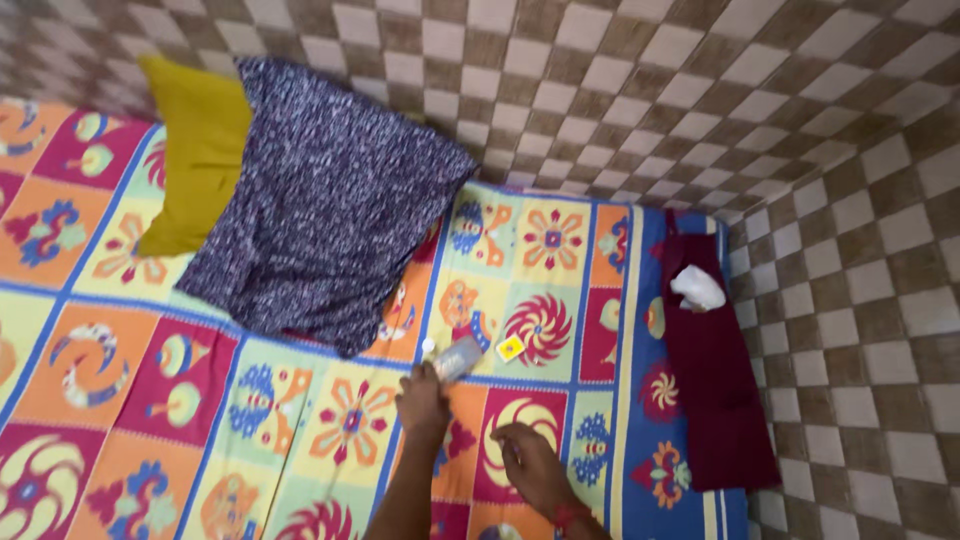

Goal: The person organizes various toiletry items by wrapping elastic bands around them and placing them into a red wall-mounted shelf.

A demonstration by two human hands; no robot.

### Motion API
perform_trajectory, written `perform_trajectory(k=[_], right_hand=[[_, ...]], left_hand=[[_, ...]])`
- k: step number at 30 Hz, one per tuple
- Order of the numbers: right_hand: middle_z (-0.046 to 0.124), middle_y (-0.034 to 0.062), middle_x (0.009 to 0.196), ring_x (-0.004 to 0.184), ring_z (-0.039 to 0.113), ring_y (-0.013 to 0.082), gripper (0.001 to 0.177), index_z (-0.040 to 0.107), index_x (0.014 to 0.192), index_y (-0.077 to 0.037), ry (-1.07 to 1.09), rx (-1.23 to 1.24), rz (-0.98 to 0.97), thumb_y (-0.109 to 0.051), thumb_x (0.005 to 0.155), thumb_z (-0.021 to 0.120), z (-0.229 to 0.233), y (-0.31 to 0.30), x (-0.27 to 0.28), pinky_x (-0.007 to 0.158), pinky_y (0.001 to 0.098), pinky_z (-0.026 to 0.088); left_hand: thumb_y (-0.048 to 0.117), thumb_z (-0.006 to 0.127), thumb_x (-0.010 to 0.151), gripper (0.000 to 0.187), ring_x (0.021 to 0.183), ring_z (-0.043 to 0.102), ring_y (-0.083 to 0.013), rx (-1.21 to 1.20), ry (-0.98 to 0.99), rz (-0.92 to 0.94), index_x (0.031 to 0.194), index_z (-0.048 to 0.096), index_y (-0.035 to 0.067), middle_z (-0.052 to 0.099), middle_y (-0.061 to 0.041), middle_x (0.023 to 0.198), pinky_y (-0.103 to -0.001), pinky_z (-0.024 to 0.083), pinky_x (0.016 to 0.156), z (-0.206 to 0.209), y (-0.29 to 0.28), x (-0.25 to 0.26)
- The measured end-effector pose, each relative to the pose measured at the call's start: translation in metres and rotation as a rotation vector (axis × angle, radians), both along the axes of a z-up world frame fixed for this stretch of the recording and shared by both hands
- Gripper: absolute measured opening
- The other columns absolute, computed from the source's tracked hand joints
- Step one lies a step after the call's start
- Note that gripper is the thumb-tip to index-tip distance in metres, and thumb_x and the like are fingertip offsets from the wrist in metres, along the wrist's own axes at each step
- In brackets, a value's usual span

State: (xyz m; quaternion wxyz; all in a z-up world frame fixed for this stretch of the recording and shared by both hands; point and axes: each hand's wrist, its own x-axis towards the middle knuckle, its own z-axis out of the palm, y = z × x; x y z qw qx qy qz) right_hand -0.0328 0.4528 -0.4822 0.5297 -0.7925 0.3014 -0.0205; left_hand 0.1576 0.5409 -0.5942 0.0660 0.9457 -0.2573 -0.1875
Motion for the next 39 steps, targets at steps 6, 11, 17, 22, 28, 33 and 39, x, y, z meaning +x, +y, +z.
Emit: perform_trajectory(k=[6, 11, 17, 22, 28, 33, 39], right_hand=[[0.073, 0.0140, 0.095, 0.086, 0.073, 0.0221, 0.016, 0.069, 0.104, 0.001, -0.108, -0.028, -0.064, 0.001, 0.091, 0.060, -0.063, -0.014, -0.046, 0.073, 0.0335, 0.057], [0.075, 0.0153, 0.097, 0.092, 0.075, 0.0232, 0.021, 0.071, 0.104, 0.000, 0.084, 0.011, -0.145, 0.003, 0.089, 0.056, -0.081, -0.023, -0.072, 0.079, 0.0355, 0.058], [0.061, 0.0093, 0.140, 0.113, 0.070, 0.0202, 0.056, 0.049, 0.142, -0.006, -0.139, 0.148, -0.276, -0.008, 0.091, 0.071, -0.037, -0.044, -0.044, 0.093, 0.0289, 0.056], [0.060, 0.0128, 0.137, 0.116, 0.068, 0.0194, 0.070, 0.051, 0.145, -0.006, -0.363, 0.619, -0.334, -0.018, 0.083, 0.080, 0.051, -0.069, -0.050, 0.096, 0.0310, 0.058], [0.072, 0.0124, 0.119, 0.106, 0.069, 0.0164, 0.066, 0.060, 0.139, 0.004, -0.612, 0.435, -0.318, -0.014, 0.080, 0.083, 0.122, -0.109, -0.100, 0.093, 0.0281, 0.056], [0.077, 0.0142, 0.103, 0.092, 0.074, 0.0197, 0.066, 0.061, 0.133, 0.005, -0.736, 0.372, -0.385, -0.006, 0.072, 0.085, 0.206, -0.155, -0.122, 0.082, 0.0340, 0.060], [0.079, 0.0111, 0.101, 0.087, 0.076, 0.0177, 0.064, 0.067, 0.125, 0.003, -0.815, -0.061, -0.503, -0.008, 0.066, 0.090, 0.336, -0.212, -0.170, 0.078, 0.0317, 0.062]], left_hand=[[0.037, 0.084, 0.082, 0.046, 0.101, 0.069, -0.0301, -0.067, 0.239, 0.207, 0.110, 0.065, 0.005, 0.068, -0.012, 0.110, -0.046, 0.055, 0.084, 0.025, 0.004, 0.003], [0.029, 0.083, 0.082, 0.048, 0.072, 0.072, -0.0249, -0.750, 0.911, 0.495, 0.108, 0.075, -0.012, 0.075, -0.025, 0.091, -0.035, 0.053, 0.060, -0.006, 0.043, -0.002], [0.026, 0.081, 0.074, 0.060, 0.084, 0.079, -0.0229, -0.888, 1.071, 0.364, 0.119, 0.067, -0.012, 0.076, -0.021, 0.101, -0.032, 0.065, 0.079, 0.028, 0.055, -0.021], [0.032, 0.080, 0.073, 0.065, 0.096, 0.075, -0.0251, -0.945, 1.118, 0.016, 0.122, 0.067, -0.009, 0.074, -0.019, 0.103, -0.036, 0.062, 0.091, 0.118, 0.028, -0.031], [0.013, 0.075, 0.079, 0.064, 0.096, 0.073, -0.0280, -1.228, 1.130, 0.077, 0.137, 0.051, 0.003, 0.068, -0.017, 0.106, -0.042, 0.061, 0.091, 0.207, -0.046, -0.058], [0.007, 0.071, 0.084, 0.059, 0.108, 0.068, -0.0297, -1.665, 1.323, 0.157, 0.136, 0.045, -0.002, 0.065, -0.019, 0.116, -0.045, 0.057, 0.097, 0.287, -0.141, -0.105], [0.016, 0.066, 0.091, 0.055, 0.119, 0.064, -0.0250, -1.686, 1.112, -0.107, 0.139, 0.045, 0.003, 0.060, -0.011, 0.130, -0.040, 0.055, 0.101, 0.437, -0.248, -0.175]])
